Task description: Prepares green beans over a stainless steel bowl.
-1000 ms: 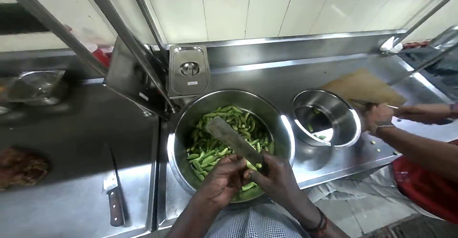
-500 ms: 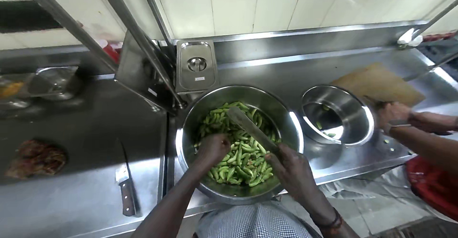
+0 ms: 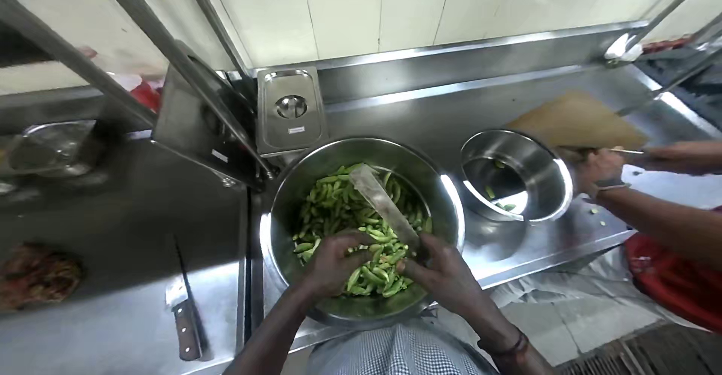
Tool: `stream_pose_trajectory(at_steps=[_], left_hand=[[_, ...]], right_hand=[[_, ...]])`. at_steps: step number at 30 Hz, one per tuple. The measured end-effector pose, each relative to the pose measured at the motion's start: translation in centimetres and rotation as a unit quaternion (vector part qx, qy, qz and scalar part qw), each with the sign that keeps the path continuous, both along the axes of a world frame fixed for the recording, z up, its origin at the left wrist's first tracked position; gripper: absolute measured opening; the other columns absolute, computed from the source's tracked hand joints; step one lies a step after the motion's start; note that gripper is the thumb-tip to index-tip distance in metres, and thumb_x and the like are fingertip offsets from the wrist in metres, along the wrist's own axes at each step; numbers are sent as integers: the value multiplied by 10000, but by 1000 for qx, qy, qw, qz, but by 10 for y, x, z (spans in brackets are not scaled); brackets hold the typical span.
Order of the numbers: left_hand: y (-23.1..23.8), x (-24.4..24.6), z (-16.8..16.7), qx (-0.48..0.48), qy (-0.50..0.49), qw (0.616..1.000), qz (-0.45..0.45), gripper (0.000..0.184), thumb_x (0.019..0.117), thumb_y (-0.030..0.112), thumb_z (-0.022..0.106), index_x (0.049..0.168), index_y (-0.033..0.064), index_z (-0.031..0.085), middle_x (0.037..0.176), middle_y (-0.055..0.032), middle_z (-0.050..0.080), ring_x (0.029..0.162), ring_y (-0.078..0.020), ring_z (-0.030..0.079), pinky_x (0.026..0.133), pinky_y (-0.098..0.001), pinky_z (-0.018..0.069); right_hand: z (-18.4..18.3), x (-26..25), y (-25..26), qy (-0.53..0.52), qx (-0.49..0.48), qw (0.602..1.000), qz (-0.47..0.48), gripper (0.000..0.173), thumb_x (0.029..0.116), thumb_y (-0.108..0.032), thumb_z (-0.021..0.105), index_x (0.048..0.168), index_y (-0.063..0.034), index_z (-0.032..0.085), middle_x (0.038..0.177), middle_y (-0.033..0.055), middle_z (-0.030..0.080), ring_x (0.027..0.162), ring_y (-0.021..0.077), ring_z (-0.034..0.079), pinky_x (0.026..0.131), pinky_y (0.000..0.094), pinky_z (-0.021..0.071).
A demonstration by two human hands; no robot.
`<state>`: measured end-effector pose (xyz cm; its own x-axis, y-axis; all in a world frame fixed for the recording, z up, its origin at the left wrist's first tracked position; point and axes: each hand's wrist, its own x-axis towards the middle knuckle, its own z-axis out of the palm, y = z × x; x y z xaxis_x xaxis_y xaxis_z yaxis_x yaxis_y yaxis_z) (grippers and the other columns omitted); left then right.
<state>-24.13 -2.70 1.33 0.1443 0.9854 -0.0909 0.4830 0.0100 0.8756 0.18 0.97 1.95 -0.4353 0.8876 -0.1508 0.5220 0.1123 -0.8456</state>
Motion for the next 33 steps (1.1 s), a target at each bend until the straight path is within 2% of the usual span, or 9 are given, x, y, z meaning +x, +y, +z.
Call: stream_pose_trajectory(at_steps=[7, 12, 14, 17, 19, 22, 26, 30, 33], left_hand=[[-12, 26, 8, 118, -117, 986, -14, 101, 929, 81, 695, 955, 110, 787, 1059, 23, 718, 985, -67, 669, 844, -230, 582], [-18, 32, 8, 136, -85, 986, 36, 87, 911, 112, 718, 941, 150, 789, 1008, 52, 720, 957, -43, 670, 848, -236, 579], [-18, 34, 4, 100, -122, 985, 71, 145, 910, 67, 697, 1029, 134, 749, 1063, 24, 709, 923, -68, 677, 806, -262, 596], [-17, 38, 10, -49, -331, 926, 176, 138, 963, -9, 607, 1018, 71, 705, 841, -57, 677, 574, -93, 538, 524, -230, 477], [-17, 36, 13, -130, -454, 862, 186, 128, 1012, 73, 559, 1014, 80, 687, 742, -50, 583, 509, -65, 460, 469, -197, 419], [-19, 33, 7, -198, -564, 785, 163, 154, 1025, 130, 545, 1054, 103, 694, 814, -47, 624, 507, -28, 453, 445, -163, 393], [-23, 42, 7, -237, -597, 748, 167, 171, 1024, 112, 507, 936, 112, 654, 650, 12, 525, 481, -21, 443, 442, -156, 394], [-25, 49, 12, -262, -608, 733, 158, 171, 1034, 87, 501, 935, 90, 641, 658, -2, 540, 476, -18, 450, 437, -145, 393], [-25, 52, 14, -268, -603, 730, 176, 169, 1011, 43, 500, 901, 80, 623, 640, -9, 539, 469, -27, 454, 434, -155, 394]], right_hand=[[8, -12, -5, 15, 14, 999, 24, 393, 867, -544, 747, 924, -168, 652, 671, -44, 587, 582, 88, 568, 554, 315, 501], [3, -13, -9, 15, 66, 997, 33, 438, 922, -593, 649, 800, -173, 649, 585, -65, 507, 510, 68, 496, 494, 294, 440], [1, -14, -12, 26, 83, 995, 42, 453, 928, -606, 630, 801, -172, 665, 568, -76, 497, 493, 51, 484, 481, 280, 432], [0, -11, -13, 33, 130, 991, 25, 507, 869, -670, 660, 800, -167, 648, 594, -76, 517, 525, 47, 512, 501, 283, 466], [0, -8, -10, 24, 164, 986, 4, 551, 833, -719, 661, 811, -170, 632, 602, -74, 516, 520, 53, 512, 483, 286, 467], [-1, -7, -9, 20, 192, 981, -2, 519, 771, -666, 759, 855, -168, 638, 642, -77, 550, 540, 40, 526, 495, 270, 483], [-1, -15, -15, 6, 230, 973, 15, 553, 713, -660, 799, 865, -156, 630, 691, -58, 564, 593, 59, 546, 530, 288, 495], [-4, -18, -16, -6, 243, 970, 5, 453, 854, -586, 724, 831, -148, 613, 649, -50, 537, 558, 75, 539, 501, 288, 485], [-5, -18, -17, -26, 250, 968, 9, 444, 880, -583, 677, 811, -147, 629, 633, -45, 541, 561, 89, 558, 505, 310, 488]])
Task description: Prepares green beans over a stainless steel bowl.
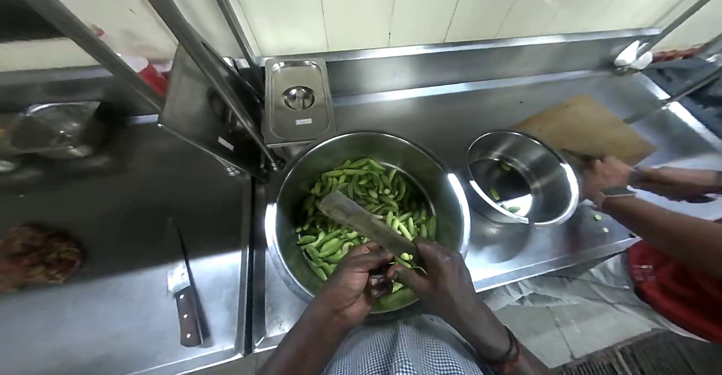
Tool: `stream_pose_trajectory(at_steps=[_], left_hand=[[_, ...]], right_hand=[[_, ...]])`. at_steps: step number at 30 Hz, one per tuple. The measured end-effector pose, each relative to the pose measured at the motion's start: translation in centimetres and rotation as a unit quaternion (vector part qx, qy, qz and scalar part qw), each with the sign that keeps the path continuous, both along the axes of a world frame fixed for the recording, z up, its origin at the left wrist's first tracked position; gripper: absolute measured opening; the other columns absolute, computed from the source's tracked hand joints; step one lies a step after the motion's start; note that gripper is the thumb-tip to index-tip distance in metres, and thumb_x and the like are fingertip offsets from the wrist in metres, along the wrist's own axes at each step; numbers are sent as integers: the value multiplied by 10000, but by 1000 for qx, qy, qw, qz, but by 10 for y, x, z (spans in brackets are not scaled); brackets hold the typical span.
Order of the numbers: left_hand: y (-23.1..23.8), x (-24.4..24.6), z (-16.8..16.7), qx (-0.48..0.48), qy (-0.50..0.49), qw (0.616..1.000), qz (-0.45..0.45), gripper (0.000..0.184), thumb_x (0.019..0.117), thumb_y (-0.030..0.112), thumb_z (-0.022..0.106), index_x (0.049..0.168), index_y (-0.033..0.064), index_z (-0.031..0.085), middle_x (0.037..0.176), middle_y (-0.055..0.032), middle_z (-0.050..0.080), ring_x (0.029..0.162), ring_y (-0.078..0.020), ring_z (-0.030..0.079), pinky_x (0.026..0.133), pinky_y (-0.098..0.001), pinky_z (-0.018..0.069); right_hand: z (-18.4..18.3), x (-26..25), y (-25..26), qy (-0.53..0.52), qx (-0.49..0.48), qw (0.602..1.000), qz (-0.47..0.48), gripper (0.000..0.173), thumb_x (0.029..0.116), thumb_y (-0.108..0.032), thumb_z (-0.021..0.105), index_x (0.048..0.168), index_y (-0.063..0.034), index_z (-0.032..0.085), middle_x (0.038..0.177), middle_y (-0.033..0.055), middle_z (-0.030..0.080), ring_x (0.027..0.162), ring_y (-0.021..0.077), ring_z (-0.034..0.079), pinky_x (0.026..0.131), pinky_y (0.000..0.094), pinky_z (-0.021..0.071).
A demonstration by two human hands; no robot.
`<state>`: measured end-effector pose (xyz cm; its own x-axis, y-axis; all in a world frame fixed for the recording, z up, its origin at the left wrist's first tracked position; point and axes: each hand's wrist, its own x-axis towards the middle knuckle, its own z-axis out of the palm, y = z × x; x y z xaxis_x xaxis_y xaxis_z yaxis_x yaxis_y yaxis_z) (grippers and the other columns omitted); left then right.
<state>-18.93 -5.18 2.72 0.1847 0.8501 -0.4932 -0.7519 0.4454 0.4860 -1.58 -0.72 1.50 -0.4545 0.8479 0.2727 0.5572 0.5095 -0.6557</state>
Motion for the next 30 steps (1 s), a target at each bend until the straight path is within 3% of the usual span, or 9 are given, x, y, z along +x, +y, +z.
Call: stream_pose_trajectory(at_steps=[4, 7, 10, 13, 16, 20, 23, 27, 30], left_hand=[[11, -8, -1, -60, 80, 990, 96, 205, 1048, 113, 442, 1040, 78, 643, 763, -46, 623, 581, -96, 565, 551, -232, 514], [26, -35, -8, -6, 85, 986, 147, 308, 1074, 205, 360, 1214, 69, 599, 1070, -131, 675, 913, -251, 688, 840, -440, 586], [36, -53, -15, 30, 225, 967, 118, 171, 1040, 90, 433, 1101, 75, 593, 1001, -86, 655, 879, -224, 682, 833, -447, 598], [38, -53, -16, 66, 558, 821, -97, 102, 982, 123, 672, 1006, 24, 673, 879, -107, 637, 679, -193, 578, 625, -361, 521], [50, -36, -20, 31, 706, 633, -317, 351, 971, 343, 702, 1097, 15, 708, 1003, -229, 698, 942, -428, 672, 817, -644, 527], [76, -21, -49, 26, 746, 487, -454, 531, 952, 511, 660, 1095, 0, 685, 1087, -223, 688, 1062, -411, 662, 900, -613, 521], [85, -29, -62, 29, 752, 498, -431, 356, 945, 366, 660, 1085, 40, 697, 1073, -200, 698, 1035, -400, 674, 851, -624, 531], [64, -38, -33, 72, 722, 614, -311, 303, 945, 255, 726, 1162, 46, 688, 1103, -198, 690, 1029, -399, 665, 881, -638, 526], [44, -37, -26, 123, 706, 657, -234, 275, 920, 276, 767, 1127, 111, 692, 1038, -106, 710, 915, -298, 692, 809, -570, 568]], right_hand=[[-3, 1, 0, -9, -4, 1000, 1, 507, 901, -647, 616, 760, -161, 638, 589, -53, 526, 532, 91, 553, 487, 321, 478], [1, 5, 4, -43, -11, 999, -17, 532, 860, -680, 645, 842, -148, 649, 624, -36, 539, 535, 123, 542, 486, 349, 480], [6, 9, 9, -67, -24, 997, -33, 526, 994, -617, 478, 939, -132, 673, 698, 3, 577, 579, 175, 577, 517, 408, 502], [2, 9, 10, -60, -7, 997, -47, 452, 1048, -512, 434, 908, -145, 658, 725, -5, 580, 595, 157, 579, 518, 382, 496], [2, 8, 11, -89, -43, 993, -59, 446, 932, -587, 636, 963, -144, 671, 772, -4, 611, 650, 167, 611, 573, 404, 528], [2, 8, 12, -100, -66, 991, -64, 494, 929, -613, 621, 1021, -132, 686, 798, 12, 630, 668, 182, 623, 599, 428, 538], [3, 11, 13, -75, -90, 991, -62, 440, 987, -563, 556, 1001, -140, 675, 774, 11, 609, 644, 177, 602, 581, 424, 527], [4, 17, 18, -41, -188, 979, -63, 397, 1003, -546, 546, 981, -162, 645, 692, -1, 558, 593, 170, 563, 559, 418, 498], [3, 17, 21, -34, -233, 970, -58, 395, 976, -543, 605, 1032, -155, 652, 698, 1, 574, 599, 165, 573, 571, 415, 505]])
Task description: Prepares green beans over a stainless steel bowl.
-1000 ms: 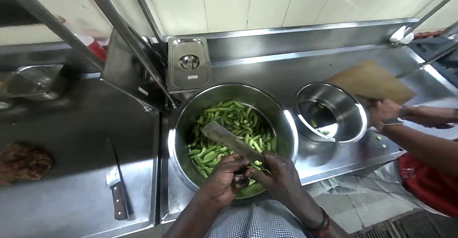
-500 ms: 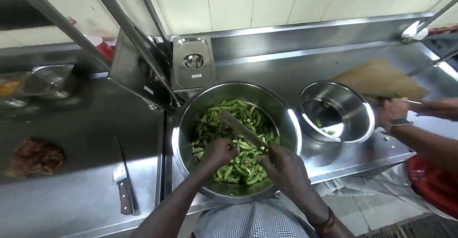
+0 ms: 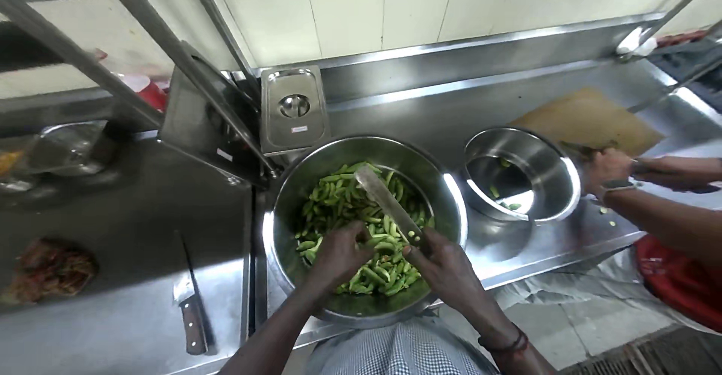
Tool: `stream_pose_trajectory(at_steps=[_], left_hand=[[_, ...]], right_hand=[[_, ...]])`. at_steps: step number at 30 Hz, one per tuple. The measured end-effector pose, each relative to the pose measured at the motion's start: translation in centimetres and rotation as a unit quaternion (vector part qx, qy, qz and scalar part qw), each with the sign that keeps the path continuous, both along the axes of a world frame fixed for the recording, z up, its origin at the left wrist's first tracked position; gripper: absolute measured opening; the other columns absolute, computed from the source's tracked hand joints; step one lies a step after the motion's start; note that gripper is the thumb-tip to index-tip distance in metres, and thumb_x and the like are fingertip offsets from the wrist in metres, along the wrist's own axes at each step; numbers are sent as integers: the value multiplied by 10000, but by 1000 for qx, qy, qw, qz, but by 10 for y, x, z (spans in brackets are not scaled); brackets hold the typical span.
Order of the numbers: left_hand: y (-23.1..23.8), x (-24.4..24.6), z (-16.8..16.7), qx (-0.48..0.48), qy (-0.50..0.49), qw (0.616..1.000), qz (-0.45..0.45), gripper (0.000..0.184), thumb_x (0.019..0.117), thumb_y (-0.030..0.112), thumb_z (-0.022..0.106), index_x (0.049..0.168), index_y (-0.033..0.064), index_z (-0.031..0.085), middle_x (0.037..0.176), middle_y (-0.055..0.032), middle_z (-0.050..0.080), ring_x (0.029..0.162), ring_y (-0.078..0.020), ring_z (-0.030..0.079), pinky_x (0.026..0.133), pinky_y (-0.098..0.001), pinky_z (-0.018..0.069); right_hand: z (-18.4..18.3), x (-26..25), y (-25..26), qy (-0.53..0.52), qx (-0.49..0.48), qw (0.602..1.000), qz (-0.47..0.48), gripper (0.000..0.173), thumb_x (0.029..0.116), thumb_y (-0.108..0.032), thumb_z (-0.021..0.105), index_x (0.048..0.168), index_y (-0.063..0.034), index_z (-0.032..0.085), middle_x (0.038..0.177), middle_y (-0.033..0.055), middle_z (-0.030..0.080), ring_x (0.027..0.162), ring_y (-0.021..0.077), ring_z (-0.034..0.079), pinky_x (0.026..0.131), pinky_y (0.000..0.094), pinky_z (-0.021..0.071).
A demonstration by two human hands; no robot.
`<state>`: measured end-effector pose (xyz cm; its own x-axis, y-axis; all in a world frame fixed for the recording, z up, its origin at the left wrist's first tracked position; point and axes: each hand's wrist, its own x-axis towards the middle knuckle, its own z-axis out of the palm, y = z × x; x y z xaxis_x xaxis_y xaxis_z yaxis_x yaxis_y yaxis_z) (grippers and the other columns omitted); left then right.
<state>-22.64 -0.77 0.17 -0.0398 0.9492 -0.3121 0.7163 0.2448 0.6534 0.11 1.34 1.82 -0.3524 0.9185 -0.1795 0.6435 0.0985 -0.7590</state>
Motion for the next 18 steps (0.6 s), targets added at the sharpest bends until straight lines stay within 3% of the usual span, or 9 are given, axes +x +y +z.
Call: stream_pose_trajectory(at_steps=[3, 6, 10, 14, 16, 17, 18], left_hand=[[-19, 9, 14, 45, -49, 998, 5, 257, 904, 290, 785, 1106, 153, 705, 1053, -23, 709, 951, -197, 681, 850, -490, 571], [-28, 18, 20, 92, -92, 992, 2, 219, 876, 247, 810, 1046, 149, 714, 974, -5, 702, 873, -156, 671, 790, -428, 575], [-32, 21, 12, 176, -109, 978, -21, 184, 884, 274, 780, 1024, 169, 722, 987, 49, 708, 887, -87, 675, 803, -351, 589], [-37, 23, 8, 274, -73, 959, -2, 109, 844, 202, 763, 943, 156, 760, 945, 41, 709, 887, -63, 677, 792, -304, 594], [-37, 23, 8, 249, -99, 963, 39, 143, 833, 151, 774, 974, 135, 761, 950, 17, 720, 900, -85, 687, 808, -336, 590], [-37, 23, 12, 197, -151, 966, 72, 171, 867, 129, 778, 1034, 131, 745, 976, 13, 726, 898, -81, 692, 811, -318, 595], [-35, 23, 17, 138, -240, 954, 117, 173, 896, 78, 765, 1060, 112, 724, 961, -15, 726, 828, -98, 694, 746, -290, 602]], right_hand=[[1, -4, 2, -9, -19, 1000, 13, 465, 893, -594, 701, 1034, -154, 650, 723, 6, 603, 622, 168, 597, 589, 419, 523], [2, -7, 0, 6, -28, 999, 31, 467, 847, -579, 760, 1021, -159, 653, 740, -3, 615, 643, 153, 602, 609, 407, 527], [5, -12, -3, 10, -19, 998, 53, 379, 896, -526, 730, 912, -159, 636, 667, -19, 576, 597, 136, 577, 571, 378, 500], [-1, -13, -8, 32, -8, 997, 69, 433, 919, -607, 650, 865, -179, 686, 639, -39, 562, 570, 113, 553, 552, 364, 487], [-3, -15, -12, 32, 20, 997, 73, 470, 907, -642, 637, 846, -177, 673, 615, -46, 548, 547, 104, 544, 530, 354, 480], [-3, -15, -14, 27, 40, 996, 68, 481, 890, -648, 653, 838, -170, 663, 605, -45, 536, 539, 105, 536, 522, 355, 472], [-2, -14, -14, 23, 57, 996, 62, 490, 871, -646, 674, 841, -157, 654, 606, -39, 530, 538, 112, 532, 521, 362, 473]])
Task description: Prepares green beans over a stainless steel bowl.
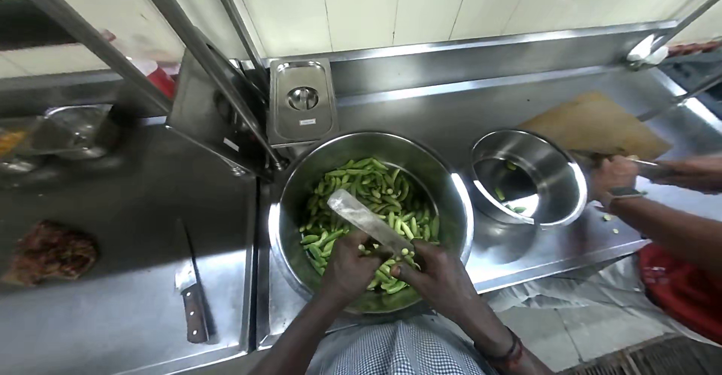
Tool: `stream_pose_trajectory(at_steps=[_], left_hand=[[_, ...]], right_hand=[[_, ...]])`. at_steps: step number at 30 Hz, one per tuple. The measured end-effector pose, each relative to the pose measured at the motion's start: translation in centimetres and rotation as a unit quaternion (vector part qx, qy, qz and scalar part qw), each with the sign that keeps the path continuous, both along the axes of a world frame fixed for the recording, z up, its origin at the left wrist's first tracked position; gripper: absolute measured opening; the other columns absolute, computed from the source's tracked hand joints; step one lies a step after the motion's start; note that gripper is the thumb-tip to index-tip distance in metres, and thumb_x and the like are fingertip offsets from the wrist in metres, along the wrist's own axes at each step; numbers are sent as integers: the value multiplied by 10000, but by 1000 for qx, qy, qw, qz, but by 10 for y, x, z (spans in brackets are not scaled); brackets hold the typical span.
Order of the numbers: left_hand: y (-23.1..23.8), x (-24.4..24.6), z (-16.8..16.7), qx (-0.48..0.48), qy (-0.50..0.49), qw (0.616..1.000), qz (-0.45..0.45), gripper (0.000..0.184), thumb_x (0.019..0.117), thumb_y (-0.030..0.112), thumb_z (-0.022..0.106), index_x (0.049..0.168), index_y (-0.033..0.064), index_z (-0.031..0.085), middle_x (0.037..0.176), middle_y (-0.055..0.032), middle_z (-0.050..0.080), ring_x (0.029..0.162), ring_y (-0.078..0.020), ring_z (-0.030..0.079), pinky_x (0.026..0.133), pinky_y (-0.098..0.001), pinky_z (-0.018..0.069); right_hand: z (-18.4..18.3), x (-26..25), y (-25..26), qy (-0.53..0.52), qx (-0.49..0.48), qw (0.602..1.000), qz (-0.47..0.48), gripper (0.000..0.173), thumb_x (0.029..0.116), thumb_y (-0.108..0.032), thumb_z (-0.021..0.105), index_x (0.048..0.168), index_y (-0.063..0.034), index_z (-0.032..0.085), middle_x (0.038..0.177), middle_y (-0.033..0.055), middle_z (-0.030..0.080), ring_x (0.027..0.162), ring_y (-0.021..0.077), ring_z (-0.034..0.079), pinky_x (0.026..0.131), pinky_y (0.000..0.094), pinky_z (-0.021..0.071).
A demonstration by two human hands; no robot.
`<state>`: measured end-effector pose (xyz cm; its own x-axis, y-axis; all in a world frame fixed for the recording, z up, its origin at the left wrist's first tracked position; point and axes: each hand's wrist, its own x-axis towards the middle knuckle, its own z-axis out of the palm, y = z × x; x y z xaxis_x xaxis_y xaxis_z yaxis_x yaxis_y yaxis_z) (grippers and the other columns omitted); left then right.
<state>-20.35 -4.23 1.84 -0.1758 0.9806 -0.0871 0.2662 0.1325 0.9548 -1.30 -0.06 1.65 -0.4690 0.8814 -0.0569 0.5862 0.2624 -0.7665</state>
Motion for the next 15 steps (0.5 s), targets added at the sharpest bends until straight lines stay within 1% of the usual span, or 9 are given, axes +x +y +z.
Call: stream_pose_trajectory(at_steps=[1, 2, 3, 5, 6, 7, 9, 12, 15], left_hand=[[2, 0, 3, -48, -131, 990, 24, 159, 927, 23, 714, 1077, 73, 702, 936, -75, 712, 728, -139, 666, 645, -281, 578], [2, -1, 3, -86, -261, 960, 50, 160, 959, -3, 646, 1106, 51, 680, 944, -127, 712, 665, -157, 637, 580, -274, 548], [2, -3, 2, -121, -367, 920, 73, 162, 993, 22, 584, 1133, 58, 658, 966, -148, 710, 644, -153, 624, 558, -265, 532], [2, -2, 1, -175, -486, 847, 128, 139, 1020, 87, 557, 1127, 85, 645, 959, -130, 697, 633, -144, 623, 559, -261, 546], [3, 0, 2, -190, -510, 825, 149, 119, 1017, 101, 568, 1105, 89, 647, 911, -111, 676, 629, -146, 612, 571, -274, 552], [2, 3, 3, -197, -520, 815, 160, 93, 1015, 109, 575, 1070, 90, 647, 840, -86, 640, 614, -139, 597, 576, -281, 556], [0, 9, 4, -194, -532, 808, 159, 82, 1003, 100, 582, 1016, 84, 662, 771, -72, 614, 590, -131, 584, 567, -281, 555], [-2, 16, 6, -195, -534, 809, 153, 82, 990, 56, 571, 994, 81, 650, 768, -76, 599, 593, -137, 566, 571, -285, 543], [-3, 19, 9, -208, -534, 807, 142, 62, 967, 43, 603, 988, 83, 647, 773, -90, 619, 611, -147, 594, 591, -298, 557]], right_hand=[[1, 1, 0, -4, 16, 1000, -10, 500, 846, -650, 696, 852, -152, 653, 609, -36, 533, 537, 118, 533, 519, 369, 479], [2, 2, 1, -8, 31, 999, -17, 513, 824, -661, 711, 866, -153, 651, 615, -36, 538, 536, 119, 536, 513, 370, 482], [2, 4, 2, -12, 50, 999, -18, 522, 810, -670, 720, 878, -159, 643, 623, -41, 534, 535, 115, 531, 505, 362, 481], [2, 3, 2, -11, 80, 997, -16, 515, 780, -646, 760, 882, -157, 633, 635, -42, 530, 540, 107, 521, 507, 342, 473], [1, 2, 1, -5, 92, 996, -15, 510, 770, -626, 776, 881, -150, 632, 639, -39, 530, 545, 108, 518, 512, 335, 469], [0, 0, -1, 2, 103, 995, -14, 497, 770, -606, 784, 882, -146, 634, 648, -37, 535, 551, 107, 522, 514, 329, 474], [-5, -3, -3, 13, 135, 991, -12, 495, 780, -617, 773, 859, -152, 623, 649, -46, 525, 544, 88, 512, 499, 297, 469], [-6, -6, -6, 15, 176, 984, -11, 491, 785, -609, 770, 854, -144, 628, 659, -41, 537, 548, 86, 522, 496, 288, 476], [-6, -7, -6, 19, 195, 980, -13, 458, 813, -580, 751, 834, -142, 619, 637, -44, 518, 526, 80, 503, 478, 278, 455]])
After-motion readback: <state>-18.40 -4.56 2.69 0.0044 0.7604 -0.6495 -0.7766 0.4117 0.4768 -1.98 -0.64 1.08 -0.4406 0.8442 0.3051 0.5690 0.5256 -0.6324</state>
